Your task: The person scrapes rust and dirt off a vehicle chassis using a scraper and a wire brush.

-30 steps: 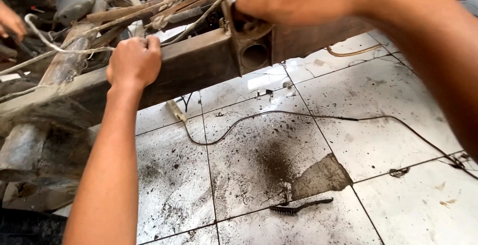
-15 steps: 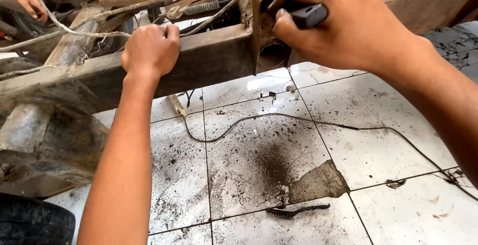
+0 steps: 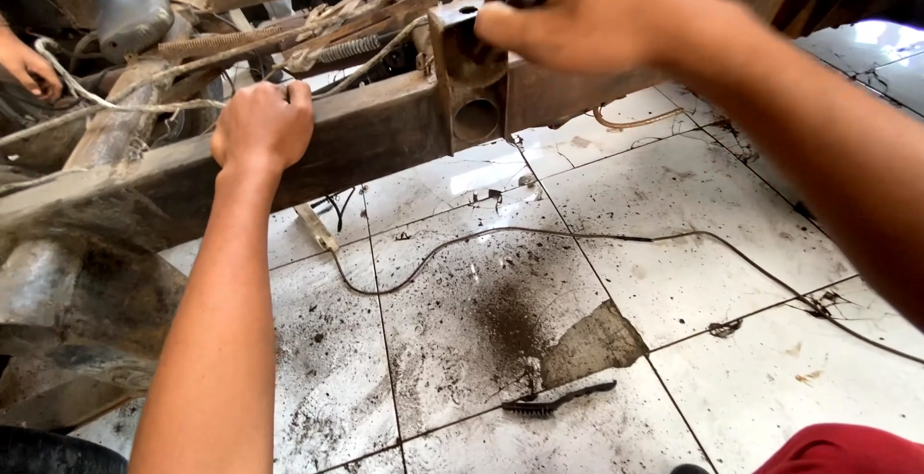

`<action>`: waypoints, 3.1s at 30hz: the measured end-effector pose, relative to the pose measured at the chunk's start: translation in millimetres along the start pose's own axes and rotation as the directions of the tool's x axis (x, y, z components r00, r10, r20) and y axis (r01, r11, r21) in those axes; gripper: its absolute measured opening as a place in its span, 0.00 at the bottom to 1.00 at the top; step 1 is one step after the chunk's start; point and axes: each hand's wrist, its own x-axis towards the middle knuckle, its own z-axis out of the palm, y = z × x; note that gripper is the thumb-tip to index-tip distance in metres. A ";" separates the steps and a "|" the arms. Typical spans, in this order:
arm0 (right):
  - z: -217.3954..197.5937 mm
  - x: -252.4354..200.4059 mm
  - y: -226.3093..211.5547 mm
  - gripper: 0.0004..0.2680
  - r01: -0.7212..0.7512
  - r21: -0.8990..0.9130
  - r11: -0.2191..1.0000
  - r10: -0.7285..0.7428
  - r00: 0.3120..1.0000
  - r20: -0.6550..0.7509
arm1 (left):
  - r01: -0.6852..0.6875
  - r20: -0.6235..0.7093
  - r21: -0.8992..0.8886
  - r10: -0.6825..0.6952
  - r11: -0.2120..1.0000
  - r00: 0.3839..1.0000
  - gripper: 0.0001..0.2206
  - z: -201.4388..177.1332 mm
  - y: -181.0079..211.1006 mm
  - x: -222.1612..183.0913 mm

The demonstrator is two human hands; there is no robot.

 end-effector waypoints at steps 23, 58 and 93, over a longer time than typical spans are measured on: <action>-16.7 -11.7 -34.8 0.17 -0.210 -0.377 0.902 0.243 0.969 0.040 | -0.018 0.004 -0.014 0.018 1.000 1.000 0.27 5.0 -6.9 6.4; 107.6 -48.4 82.6 0.13 0.543 -0.041 0.839 -0.493 0.726 -0.479 | -0.029 -0.140 0.076 0.039 0.997 0.989 0.23 5.0 1.6 2.2; 121.9 -20.6 86.5 0.18 0.542 -0.366 0.757 -0.647 0.704 -0.295 | 0.051 -0.124 0.057 -0.044 0.997 0.991 0.22 0.7 6.3 -1.2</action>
